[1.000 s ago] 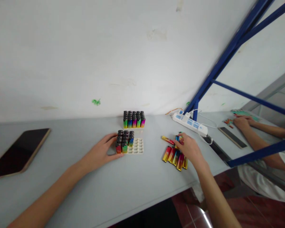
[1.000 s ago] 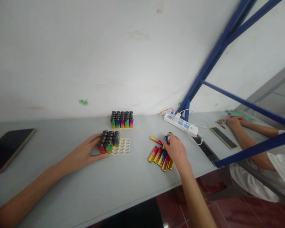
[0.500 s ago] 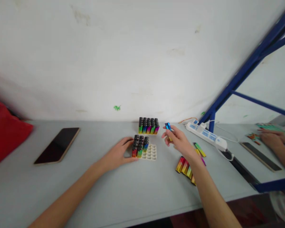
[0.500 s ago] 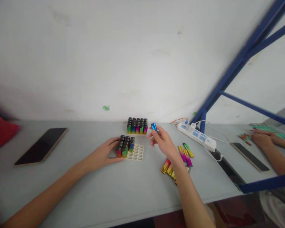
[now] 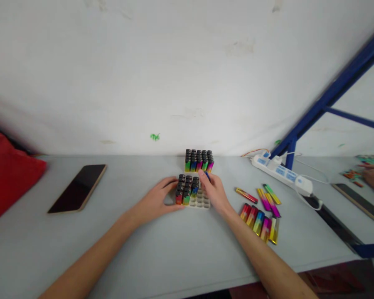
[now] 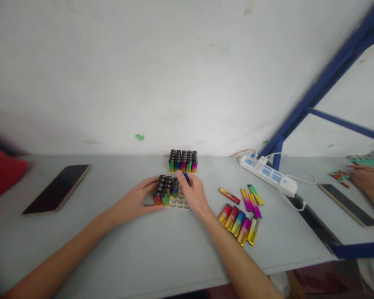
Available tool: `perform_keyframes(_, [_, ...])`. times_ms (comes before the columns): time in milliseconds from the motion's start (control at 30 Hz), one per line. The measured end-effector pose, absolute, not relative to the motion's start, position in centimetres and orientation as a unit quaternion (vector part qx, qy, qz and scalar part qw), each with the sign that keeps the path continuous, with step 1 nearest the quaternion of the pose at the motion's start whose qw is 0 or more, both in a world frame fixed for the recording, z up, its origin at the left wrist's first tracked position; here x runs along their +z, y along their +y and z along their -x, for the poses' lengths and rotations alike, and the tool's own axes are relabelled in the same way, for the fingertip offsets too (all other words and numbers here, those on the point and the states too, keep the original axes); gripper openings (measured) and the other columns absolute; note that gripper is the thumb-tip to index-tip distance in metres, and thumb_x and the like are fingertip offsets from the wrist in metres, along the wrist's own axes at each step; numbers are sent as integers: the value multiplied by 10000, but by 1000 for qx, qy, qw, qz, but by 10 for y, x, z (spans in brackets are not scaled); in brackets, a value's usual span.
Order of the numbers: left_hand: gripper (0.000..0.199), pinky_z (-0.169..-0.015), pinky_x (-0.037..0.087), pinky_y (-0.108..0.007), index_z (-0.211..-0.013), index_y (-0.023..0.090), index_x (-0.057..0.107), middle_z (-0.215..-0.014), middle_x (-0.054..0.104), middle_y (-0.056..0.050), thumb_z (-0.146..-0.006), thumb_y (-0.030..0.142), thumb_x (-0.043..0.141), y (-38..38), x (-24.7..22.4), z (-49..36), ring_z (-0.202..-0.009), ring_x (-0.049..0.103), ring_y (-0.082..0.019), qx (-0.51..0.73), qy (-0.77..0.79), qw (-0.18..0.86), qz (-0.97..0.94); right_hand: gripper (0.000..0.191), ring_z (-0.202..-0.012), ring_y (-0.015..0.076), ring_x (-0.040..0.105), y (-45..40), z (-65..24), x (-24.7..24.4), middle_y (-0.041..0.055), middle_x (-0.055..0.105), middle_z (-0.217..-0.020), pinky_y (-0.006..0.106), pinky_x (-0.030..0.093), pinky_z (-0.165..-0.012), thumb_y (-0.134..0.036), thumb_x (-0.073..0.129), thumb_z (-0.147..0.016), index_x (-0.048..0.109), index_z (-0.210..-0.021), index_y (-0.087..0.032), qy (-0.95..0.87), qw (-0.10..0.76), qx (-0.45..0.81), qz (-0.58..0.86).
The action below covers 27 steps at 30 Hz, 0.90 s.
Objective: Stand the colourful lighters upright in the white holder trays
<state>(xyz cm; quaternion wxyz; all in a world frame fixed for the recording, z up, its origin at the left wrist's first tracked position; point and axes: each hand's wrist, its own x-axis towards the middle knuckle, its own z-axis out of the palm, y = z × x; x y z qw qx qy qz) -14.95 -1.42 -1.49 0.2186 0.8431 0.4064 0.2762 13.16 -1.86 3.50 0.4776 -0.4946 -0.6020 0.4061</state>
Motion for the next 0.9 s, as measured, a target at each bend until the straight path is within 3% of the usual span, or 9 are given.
perform_keyframes(167, [815,-1506,581,-620,-1670,293,830,-1854,751,-158,-1037,783,989,-14,-16,152,-1699,746,-457,274,414,225,-838,639,-677,179,380,-20,-130,33,-34,426,-662,335,310,-623,-837,637,-1008,433,-687,-324,-593,468,389,526])
perform_keyframes(267, [803,-1507,579,-625,-1665,304,829,-1846,756,-148,-1044,791,978,-15,-14,152,-1693,747,-453,276,412,228,-838,553,-684,182,408,-21,-131,33,-35,449,-666,336,347,-655,-741,625,-1001,427,-701,-322,-605,468,370,527])
perform_keyframes(467, [810,-1497,593,-612,-1670,289,822,-1843,760,-157,-1044,776,990,-14,-13,153,-1689,754,-450,270,412,215,-843,597,-730,192,458,-26,-134,42,-38,509,-723,333,395,-695,-804,657,-1065,491,-777,-309,-616,484,355,509])
perform_keyframes(733, [807,-1500,589,-597,-1681,296,814,-1857,749,-139,-1059,788,968,-11,-18,156,-1687,752,-437,262,415,203,-847,571,-677,173,400,-26,-137,39,-54,436,-661,339,333,-665,-755,606,-1048,414,-723,-327,-617,492,320,524])
perform_keyframes(900, [834,-1499,591,-593,-1693,290,809,-1865,741,-148,-1066,823,945,-10,-19,156,-1696,746,-437,264,411,202,-849,536,-740,204,550,-28,-140,44,-49,568,-763,328,439,-723,-777,578,-1190,538,-930,-311,-643,484,325,497])
